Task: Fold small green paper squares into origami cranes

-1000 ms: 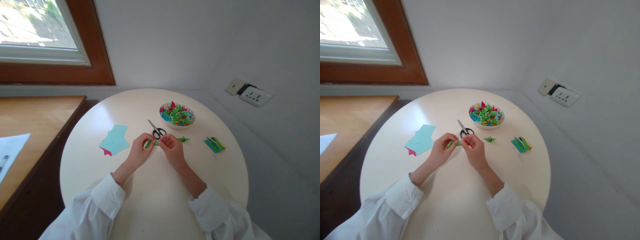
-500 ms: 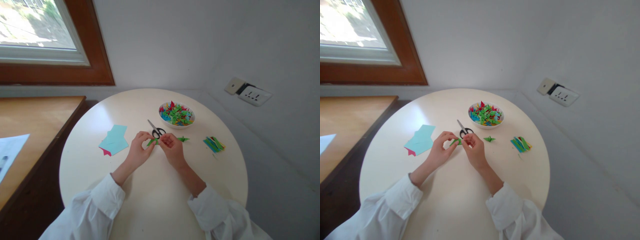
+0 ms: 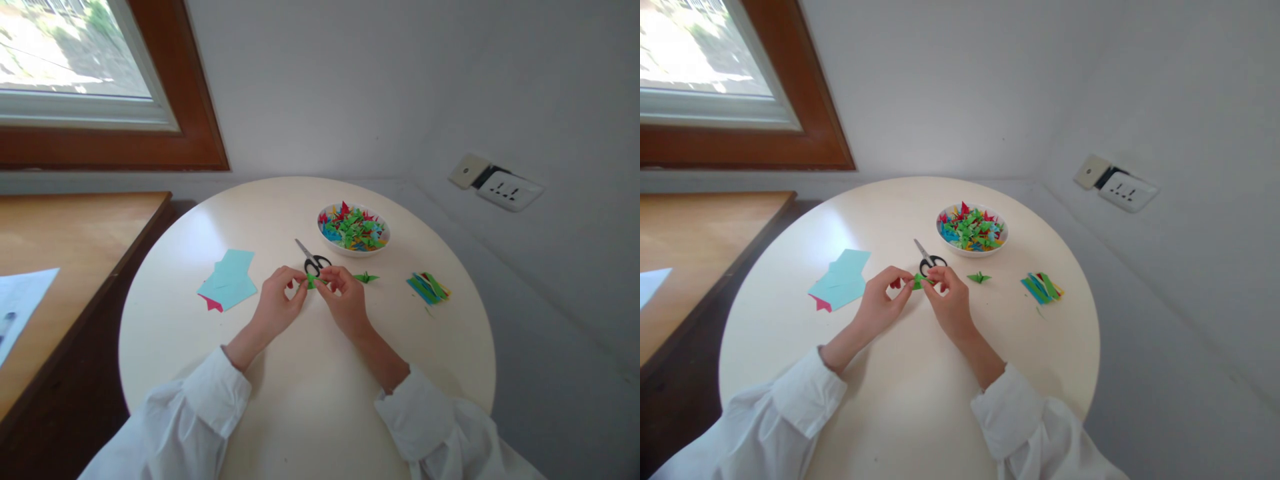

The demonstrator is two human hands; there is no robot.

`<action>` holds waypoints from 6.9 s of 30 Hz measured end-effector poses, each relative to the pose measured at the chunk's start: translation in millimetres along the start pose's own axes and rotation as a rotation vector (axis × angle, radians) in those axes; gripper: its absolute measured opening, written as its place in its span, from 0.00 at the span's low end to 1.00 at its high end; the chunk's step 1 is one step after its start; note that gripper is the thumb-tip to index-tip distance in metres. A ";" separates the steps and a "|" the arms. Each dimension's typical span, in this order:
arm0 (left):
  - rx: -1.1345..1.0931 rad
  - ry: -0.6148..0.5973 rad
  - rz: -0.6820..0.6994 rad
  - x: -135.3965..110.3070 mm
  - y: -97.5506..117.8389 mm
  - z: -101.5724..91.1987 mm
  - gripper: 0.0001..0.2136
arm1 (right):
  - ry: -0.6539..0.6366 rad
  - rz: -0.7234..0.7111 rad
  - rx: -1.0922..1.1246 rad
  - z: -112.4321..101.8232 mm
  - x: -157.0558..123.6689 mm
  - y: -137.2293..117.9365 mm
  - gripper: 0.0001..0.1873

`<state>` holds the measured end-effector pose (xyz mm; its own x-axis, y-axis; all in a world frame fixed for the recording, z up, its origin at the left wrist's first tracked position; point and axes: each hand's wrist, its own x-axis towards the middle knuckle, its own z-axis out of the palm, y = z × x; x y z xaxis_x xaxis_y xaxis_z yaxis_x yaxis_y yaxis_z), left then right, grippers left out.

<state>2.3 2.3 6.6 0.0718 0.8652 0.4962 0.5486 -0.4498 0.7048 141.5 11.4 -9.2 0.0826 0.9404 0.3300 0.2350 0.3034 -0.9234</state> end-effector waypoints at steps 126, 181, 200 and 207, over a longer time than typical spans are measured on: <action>-0.306 -0.027 -0.115 0.1 1.3 1.1 0.01 | 0.071 -0.397 -0.243 -3.2 -7.3 -8.0 0.06; -0.244 -0.136 -0.178 5.8 -2.0 -1.6 0.05 | -0.149 -0.009 0.250 1.4 -2.7 0.6 0.05; -0.514 -0.184 -0.477 9.1 2.9 -0.6 0.08 | -0.093 -0.103 -0.006 -2.4 -0.8 1.4 0.05; -0.583 -0.167 -0.527 10.7 8.3 -4.2 0.07 | -0.080 -0.154 -0.056 -3.1 -0.9 2.2 0.05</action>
<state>4.1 6.9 19.9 0.0732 0.9970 -0.0254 0.0248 0.0236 0.9994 145.0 10.7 -10.9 -0.0350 0.8931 0.4485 0.2926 0.4382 -0.8499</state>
